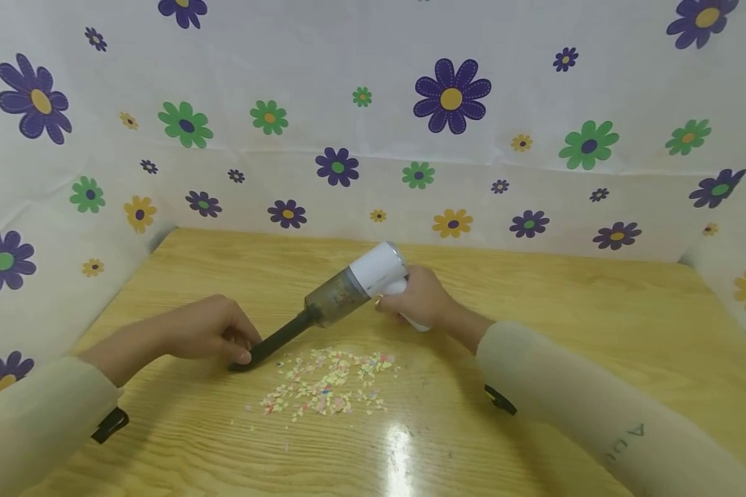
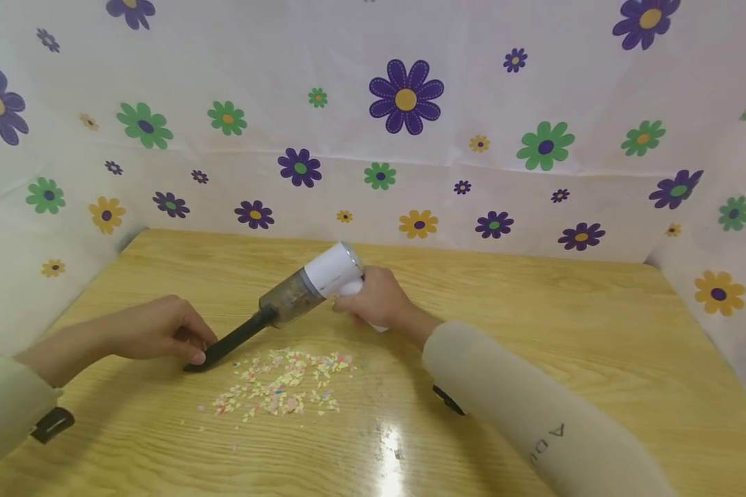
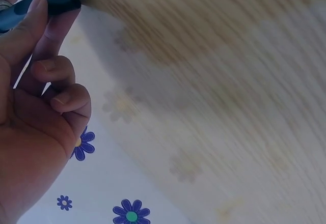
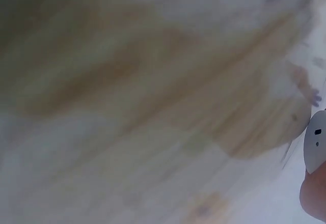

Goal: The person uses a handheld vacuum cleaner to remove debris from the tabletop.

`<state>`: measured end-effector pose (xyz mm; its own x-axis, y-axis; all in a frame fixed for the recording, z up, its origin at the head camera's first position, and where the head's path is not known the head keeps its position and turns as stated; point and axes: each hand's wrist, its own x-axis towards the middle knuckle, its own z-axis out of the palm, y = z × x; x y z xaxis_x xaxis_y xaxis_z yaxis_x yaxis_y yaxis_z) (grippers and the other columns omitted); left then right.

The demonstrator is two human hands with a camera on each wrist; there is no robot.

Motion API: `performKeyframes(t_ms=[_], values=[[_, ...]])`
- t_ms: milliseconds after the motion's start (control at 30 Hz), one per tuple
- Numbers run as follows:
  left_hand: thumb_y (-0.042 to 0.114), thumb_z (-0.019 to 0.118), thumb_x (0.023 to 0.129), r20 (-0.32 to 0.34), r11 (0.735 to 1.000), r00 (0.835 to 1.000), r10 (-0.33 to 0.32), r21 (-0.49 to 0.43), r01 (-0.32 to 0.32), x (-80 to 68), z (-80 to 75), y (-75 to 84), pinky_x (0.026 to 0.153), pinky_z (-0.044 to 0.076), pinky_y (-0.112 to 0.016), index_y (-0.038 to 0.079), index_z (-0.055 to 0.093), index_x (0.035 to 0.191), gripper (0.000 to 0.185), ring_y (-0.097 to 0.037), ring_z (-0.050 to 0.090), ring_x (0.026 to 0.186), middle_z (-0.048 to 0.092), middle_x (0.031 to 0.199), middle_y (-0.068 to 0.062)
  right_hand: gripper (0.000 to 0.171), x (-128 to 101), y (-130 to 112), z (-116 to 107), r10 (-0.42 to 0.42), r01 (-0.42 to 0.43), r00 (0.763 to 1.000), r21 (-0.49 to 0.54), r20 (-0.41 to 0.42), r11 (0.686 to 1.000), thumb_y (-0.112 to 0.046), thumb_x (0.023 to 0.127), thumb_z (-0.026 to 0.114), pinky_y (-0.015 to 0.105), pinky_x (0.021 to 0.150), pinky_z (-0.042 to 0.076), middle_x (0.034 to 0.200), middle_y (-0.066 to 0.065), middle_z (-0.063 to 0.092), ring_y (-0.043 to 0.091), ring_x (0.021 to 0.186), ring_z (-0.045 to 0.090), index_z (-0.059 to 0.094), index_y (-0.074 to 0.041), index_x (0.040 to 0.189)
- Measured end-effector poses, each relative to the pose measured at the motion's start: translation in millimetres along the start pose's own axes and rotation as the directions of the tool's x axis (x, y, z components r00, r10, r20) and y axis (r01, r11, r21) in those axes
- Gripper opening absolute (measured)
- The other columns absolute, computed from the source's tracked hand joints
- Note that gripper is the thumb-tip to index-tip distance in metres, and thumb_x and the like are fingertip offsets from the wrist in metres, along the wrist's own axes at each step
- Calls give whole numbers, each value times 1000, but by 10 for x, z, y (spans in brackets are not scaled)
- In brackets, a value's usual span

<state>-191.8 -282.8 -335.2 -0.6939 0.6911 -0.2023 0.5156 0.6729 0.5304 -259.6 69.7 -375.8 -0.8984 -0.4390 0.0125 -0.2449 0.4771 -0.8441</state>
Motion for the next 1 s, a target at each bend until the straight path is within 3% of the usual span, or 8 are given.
performKeyframes(t_ms=[433, 567, 800, 1000], values=[[19, 76, 89, -8, 998, 998, 57, 22, -57, 302, 50, 88, 62, 50, -22, 11, 79, 99, 13, 3, 57, 68, 70, 78, 13, 34, -84, 183, -278, 72, -73, 997, -10, -17, 997, -20, 77, 76, 31, 52, 52, 70, 10, 62, 20, 53, 59, 61, -1, 102], [19, 75, 89, -5, 998, 999, 51, 28, -51, 363, 61, 114, 64, 51, -22, 9, 79, 102, 17, 3, 59, 69, 71, 79, 12, 34, -108, 205, -343, 71, -72, 997, -25, -21, 997, -20, 77, 76, 31, 54, 52, 71, 10, 63, 20, 55, 60, 61, -1, 101], [15, 74, 89, -7, 997, 997, 74, 31, -74, 486, 79, 157, 62, 49, -22, 15, 78, 95, 7, 1, 56, 65, 67, 73, 14, 36, -147, 263, -443, 98, -98, 995, -20, -35, 995, -20, 77, 76, 32, 54, 52, 70, 10, 63, 21, 56, 60, 60, -1, 104], [16, 75, 89, -3, 998, 998, 68, 18, -68, 559, 79, 228, 63, 49, -22, 13, 79, 99, 12, 0, 57, 67, 70, 76, 13, 36, -190, 314, -517, 113, -114, 993, -11, -41, 993, -19, 77, 76, 32, 56, 53, 71, 10, 63, 22, 57, 60, 59, -2, 104]])
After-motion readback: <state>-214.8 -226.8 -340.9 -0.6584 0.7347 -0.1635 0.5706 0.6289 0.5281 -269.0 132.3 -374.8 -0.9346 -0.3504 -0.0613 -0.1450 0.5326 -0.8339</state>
